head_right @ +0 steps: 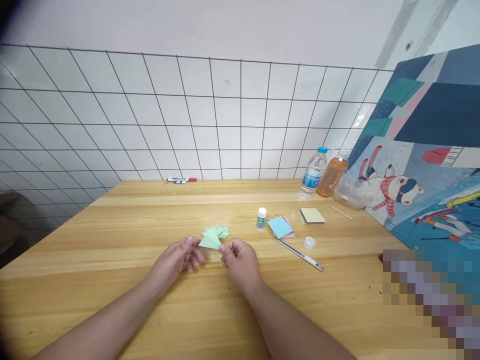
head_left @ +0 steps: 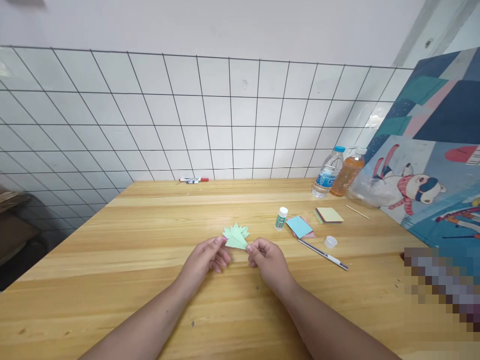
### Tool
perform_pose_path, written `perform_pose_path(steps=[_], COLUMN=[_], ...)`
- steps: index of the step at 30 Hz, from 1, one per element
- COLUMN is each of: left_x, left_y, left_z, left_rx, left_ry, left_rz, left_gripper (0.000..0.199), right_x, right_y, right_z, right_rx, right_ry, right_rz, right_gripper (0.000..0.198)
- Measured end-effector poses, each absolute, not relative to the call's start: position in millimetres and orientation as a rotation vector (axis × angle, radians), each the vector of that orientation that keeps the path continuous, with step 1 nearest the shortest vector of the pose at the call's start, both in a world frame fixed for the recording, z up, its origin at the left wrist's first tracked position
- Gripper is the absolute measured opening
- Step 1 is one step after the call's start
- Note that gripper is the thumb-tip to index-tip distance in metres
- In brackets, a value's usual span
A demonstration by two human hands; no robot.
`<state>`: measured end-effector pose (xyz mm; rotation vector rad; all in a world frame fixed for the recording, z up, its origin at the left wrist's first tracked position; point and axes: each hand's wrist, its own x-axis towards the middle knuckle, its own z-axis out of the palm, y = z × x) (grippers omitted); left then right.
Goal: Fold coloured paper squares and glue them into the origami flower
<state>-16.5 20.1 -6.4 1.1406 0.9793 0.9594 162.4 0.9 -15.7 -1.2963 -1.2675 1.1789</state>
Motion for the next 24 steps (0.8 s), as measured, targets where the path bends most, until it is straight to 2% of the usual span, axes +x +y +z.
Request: perform_pose_path(steps=[6,8,11,13,15,24], left_x=[-10.8,-10.4,-10.3,-9.4,-8.1,-12.3], left_y=[15.0,13.2,9.4,6.3,3.6,-0.7], left_z=[-6.0,-6.6,-8.6,-10.0,-10.9,-2.7], left_rx=[1.358,1.468,1.749,1.893,1.953,2.096], left_ry=[1.080,1.100,1.094,1.101,1.135,1.187], left_rz=[0.921,0.942,0.926,0.894,0.893,1.019], left_gripper=[0.035,0.033,0.032,0.032,0.030,0.018], right_x=[160.8,160.4,159.8,159.1,158.7,158.7], right_y=[-1.1,-2.9,-5.6,-6.8,-7.0,-4.0], right_z=[-14.8,-11.0,-5.5,-3.8,-4.2,-6.9], right_rx=[-1.277,-1.211,-1.085,-1.075,-1.096,-0.981], right_ry=[-1.336,-1.340,-1.351,-1.393,-1.430,-1.230], right_rz=[1.138,1.128,1.155,1.187,1.184,1.249], right_gripper=[0.024,0.019,0.030,0.024,0.016,0.019])
